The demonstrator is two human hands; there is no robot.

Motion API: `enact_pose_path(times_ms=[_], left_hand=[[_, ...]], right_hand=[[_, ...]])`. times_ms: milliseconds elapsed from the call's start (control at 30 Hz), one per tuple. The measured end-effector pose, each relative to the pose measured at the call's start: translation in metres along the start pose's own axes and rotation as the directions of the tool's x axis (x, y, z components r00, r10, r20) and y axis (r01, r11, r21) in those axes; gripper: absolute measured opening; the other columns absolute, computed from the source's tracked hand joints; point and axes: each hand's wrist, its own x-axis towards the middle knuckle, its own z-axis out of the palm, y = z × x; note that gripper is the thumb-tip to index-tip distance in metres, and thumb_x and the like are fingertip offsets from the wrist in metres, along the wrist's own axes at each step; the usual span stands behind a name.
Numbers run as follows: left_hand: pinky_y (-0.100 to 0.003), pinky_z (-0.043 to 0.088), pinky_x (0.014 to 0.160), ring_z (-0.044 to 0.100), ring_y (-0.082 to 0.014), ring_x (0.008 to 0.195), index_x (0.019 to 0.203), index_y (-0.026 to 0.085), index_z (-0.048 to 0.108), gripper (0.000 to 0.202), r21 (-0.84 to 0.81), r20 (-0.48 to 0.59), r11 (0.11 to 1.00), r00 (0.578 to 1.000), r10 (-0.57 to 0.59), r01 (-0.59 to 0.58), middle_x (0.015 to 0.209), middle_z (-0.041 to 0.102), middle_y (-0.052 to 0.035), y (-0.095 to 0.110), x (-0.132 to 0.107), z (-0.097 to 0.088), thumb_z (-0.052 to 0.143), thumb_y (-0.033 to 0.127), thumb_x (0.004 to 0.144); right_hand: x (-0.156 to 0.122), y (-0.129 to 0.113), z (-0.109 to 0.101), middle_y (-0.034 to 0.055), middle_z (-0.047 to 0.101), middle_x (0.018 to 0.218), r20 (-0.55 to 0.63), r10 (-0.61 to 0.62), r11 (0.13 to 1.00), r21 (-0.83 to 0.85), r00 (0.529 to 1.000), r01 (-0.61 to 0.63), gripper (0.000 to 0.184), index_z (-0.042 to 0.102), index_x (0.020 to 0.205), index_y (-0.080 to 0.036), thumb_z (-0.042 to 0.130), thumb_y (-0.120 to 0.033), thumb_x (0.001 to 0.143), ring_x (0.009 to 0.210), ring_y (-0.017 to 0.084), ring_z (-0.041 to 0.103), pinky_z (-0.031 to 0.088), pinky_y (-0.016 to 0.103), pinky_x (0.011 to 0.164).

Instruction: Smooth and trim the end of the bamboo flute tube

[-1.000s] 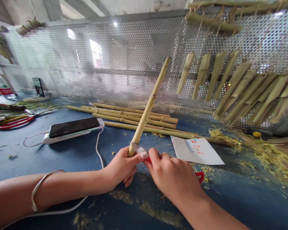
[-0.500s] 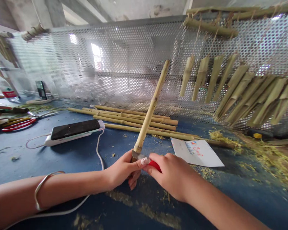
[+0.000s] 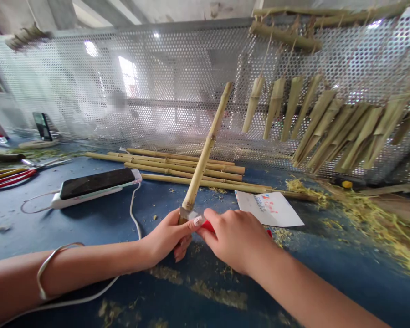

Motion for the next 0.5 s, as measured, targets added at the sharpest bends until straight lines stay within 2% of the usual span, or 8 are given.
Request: enact_pose_path(times_ms=[67, 167, 233, 300, 367, 500], left_hand=[[-0.019, 0.032, 0.028, 0.033, -0.0059, 0.025, 0.063, 0.02, 0.035, 0.042, 0.019, 0.021, 1.0, 1.0, 0.014, -0.014, 0.031, 0.037, 0.0106, 0.001, 0.0, 0.0, 0.058, 0.055, 0.065], [-0.019, 0.033, 0.029, 0.033, -0.0058, 0.025, 0.067, 0.019, 0.036, 0.04, -0.011, 0.05, 1.0, 0.998, 0.03, -0.029, 0.032, 0.037, 0.0114, 0.002, -0.001, -0.001, 0.059, 0.052, 0.065], [-0.018, 0.033, 0.029, 0.032, -0.0054, 0.026, 0.07, 0.02, 0.035, 0.039, -0.044, 0.059, 0.999, 0.998, 0.031, -0.028, 0.032, 0.036, 0.0123, 0.002, -0.002, 0.0, 0.061, 0.049, 0.065], [-0.017, 0.032, 0.028, 0.03, -0.0044, 0.026, 0.07, 0.02, 0.034, 0.039, -0.078, 0.066, 0.997, 0.998, 0.021, -0.016, 0.032, 0.035, 0.0127, 0.002, -0.003, 0.0, 0.061, 0.048, 0.066], [-0.016, 0.029, 0.027, 0.027, -0.0037, 0.026, 0.068, 0.02, 0.034, 0.039, -0.109, 0.049, 0.994, 0.999, 0.005, 0.001, 0.032, 0.033, 0.0129, 0.002, -0.003, 0.001, 0.06, 0.05, 0.067], [-0.016, 0.025, 0.023, 0.026, -0.0043, 0.024, 0.067, 0.021, 0.034, 0.042, -0.124, -0.048, 0.992, 0.999, -0.006, 0.0, 0.033, 0.031, 0.0129, 0.001, -0.003, 0.001, 0.059, 0.054, 0.064]], right_hand=[[0.002, 0.006, -0.003, 0.0017, 0.058, 0.055, 0.08, -0.026, 0.989, 0.146, 0.996, 0.014, 0.03, 0.051, 0.073, -0.023, 0.033, -0.045, 0.084, 0.052, 0.018, 0.056, 0.024, 0.026, 0.044], [0.004, 0.011, -0.006, -0.0002, 0.057, 0.057, 0.177, -0.072, 0.923, 0.386, 0.982, -0.002, 0.032, 0.051, 0.07, -0.022, 0.033, -0.045, 0.085, 0.051, 0.014, 0.052, 0.029, 0.025, 0.046], [0.005, 0.011, -0.007, -0.0009, 0.056, 0.056, 0.208, -0.096, 0.891, 0.453, 0.973, -0.009, 0.033, 0.05, 0.067, -0.022, 0.033, -0.044, 0.085, 0.051, 0.012, 0.05, 0.03, 0.024, 0.047], [0.005, 0.009, -0.007, -0.0008, 0.055, 0.054, 0.185, -0.061, 0.92, 0.392, 0.981, -0.017, 0.032, 0.049, 0.066, -0.022, 0.035, -0.044, 0.084, 0.05, 0.013, 0.049, 0.028, 0.025, 0.045], [0.005, 0.007, -0.005, 0.0005, 0.056, 0.053, 0.128, 0.002, 0.966, 0.256, 0.992, -0.035, 0.03, 0.049, 0.068, -0.022, 0.036, -0.045, 0.083, 0.051, 0.016, 0.051, 0.025, 0.025, 0.044], [0.003, -0.001, 0.003, 0.0038, 0.06, 0.056, 0.011, 0.044, 0.999, 0.01, 0.999, -0.044, 0.028, 0.051, 0.075, -0.023, 0.034, -0.043, 0.084, 0.052, 0.021, 0.057, 0.022, 0.027, 0.043]])
